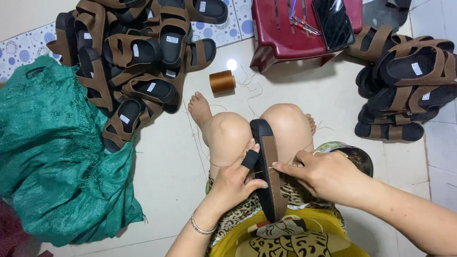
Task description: The person sits on the floor and sews the strap of a brown sandal using a needle and thread. They repeatedly pull the thread through the sandal strap and adjust the sandal on their lap while surrounded by other sandals.
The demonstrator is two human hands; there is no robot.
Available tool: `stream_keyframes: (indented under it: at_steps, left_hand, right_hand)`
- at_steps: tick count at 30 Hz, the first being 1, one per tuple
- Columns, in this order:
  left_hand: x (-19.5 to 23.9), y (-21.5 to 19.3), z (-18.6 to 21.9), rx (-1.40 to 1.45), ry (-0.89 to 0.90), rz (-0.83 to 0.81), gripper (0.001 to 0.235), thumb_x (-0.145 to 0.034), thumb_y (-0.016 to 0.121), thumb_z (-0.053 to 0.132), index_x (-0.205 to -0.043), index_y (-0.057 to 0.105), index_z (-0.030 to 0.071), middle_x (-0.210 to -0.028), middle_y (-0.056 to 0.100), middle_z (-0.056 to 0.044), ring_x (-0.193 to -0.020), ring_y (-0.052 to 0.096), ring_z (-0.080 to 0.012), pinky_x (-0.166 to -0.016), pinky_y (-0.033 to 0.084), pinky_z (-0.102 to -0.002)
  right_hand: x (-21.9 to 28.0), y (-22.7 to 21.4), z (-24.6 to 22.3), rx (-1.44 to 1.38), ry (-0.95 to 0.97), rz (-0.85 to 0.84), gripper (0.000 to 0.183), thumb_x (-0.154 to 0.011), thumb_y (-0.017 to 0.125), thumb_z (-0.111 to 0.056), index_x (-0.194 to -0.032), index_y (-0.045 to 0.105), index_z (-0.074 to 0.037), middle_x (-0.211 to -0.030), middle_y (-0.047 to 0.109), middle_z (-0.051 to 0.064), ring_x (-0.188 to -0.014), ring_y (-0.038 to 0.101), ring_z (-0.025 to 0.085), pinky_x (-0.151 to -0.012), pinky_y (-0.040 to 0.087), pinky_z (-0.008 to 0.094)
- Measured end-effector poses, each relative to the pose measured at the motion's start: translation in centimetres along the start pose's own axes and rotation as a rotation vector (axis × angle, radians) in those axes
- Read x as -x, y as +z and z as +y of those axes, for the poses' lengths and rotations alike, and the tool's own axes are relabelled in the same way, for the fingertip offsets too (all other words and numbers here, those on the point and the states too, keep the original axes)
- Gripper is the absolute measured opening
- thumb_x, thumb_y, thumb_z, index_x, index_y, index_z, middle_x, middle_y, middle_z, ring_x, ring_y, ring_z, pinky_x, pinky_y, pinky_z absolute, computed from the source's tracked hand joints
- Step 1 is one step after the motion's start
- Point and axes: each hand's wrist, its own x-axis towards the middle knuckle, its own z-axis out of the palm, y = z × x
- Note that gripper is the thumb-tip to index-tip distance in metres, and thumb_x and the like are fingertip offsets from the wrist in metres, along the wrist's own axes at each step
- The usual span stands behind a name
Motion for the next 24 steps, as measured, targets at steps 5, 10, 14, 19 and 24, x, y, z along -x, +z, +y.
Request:
stream_keyframes:
  at_steps: [5,10,14,19,24]
  left_hand:
    - [-0.2,0.3,0.2,-0.097,0.0,0.03,0.088,-0.087,0.081,0.034,-0.152,0.037,-0.004,-0.156,0.046,-0.025,-0.149,0.043,-0.033,-0.116,0.048,-0.044]
    - [-0.5,-0.1,0.0,-0.136,-0.052,0.036,0.087,-0.079,0.081,0.042,-0.151,0.048,0.005,-0.153,0.053,-0.019,-0.135,0.056,-0.0292,-0.102,0.055,-0.038]
    - [-1.0,-0.3,0.8,-0.182,-0.059,0.071,0.081,-0.079,0.081,0.045,-0.146,0.055,0.007,-0.137,0.066,-0.015,-0.113,0.07,-0.0304,-0.079,0.063,-0.04]
    - [1.1,1.4,0.0,-0.495,-0.054,0.213,0.028,-0.095,0.073,0.025,-0.084,0.065,0.001,-0.116,0.066,-0.012,-0.069,0.065,-0.0258,-0.053,0.056,-0.04]
    - [0.6,-3.0,3.7,1.084,-0.452,0.012,0.024,-0.092,0.074,0.012,-0.106,0.068,-0.007,-0.072,0.065,-0.012,-0.06,0.064,-0.0153,-0.044,0.048,-0.019]
  right_hand:
    - [-0.9,-1.3,-1.2,0.049,0.04,-0.187,0.075,-0.077,0.062,-0.014,-0.149,0.047,-0.031,-0.093,0.061,0.01,-0.059,0.071,0.037,-0.042,0.053,0.053]
    - [-3.8,-1.9,-2.1,-0.118,0.048,-0.113,0.029,-0.103,0.043,-0.034,-0.121,0.062,-0.022,-0.084,0.07,0.004,-0.061,0.075,0.022,-0.052,0.059,0.03]
    - [-4.5,-3.2,-3.1,-0.109,0.037,-0.069,0.025,-0.104,0.045,-0.033,-0.117,0.056,-0.015,-0.081,0.07,0.01,-0.063,0.075,0.031,-0.05,0.059,0.039]
    - [-2.3,-0.7,-0.8,-0.347,0.131,-0.005,0.044,-0.098,0.054,-0.047,-0.134,0.047,-0.023,-0.114,0.076,0.003,-0.076,0.074,0.041,-0.057,0.059,0.057]
    - [-0.8,0.8,-0.4,-0.336,0.109,0.084,0.045,-0.098,0.057,-0.044,-0.134,0.048,-0.018,-0.107,0.077,0.008,-0.077,0.074,0.041,-0.06,0.058,0.055]
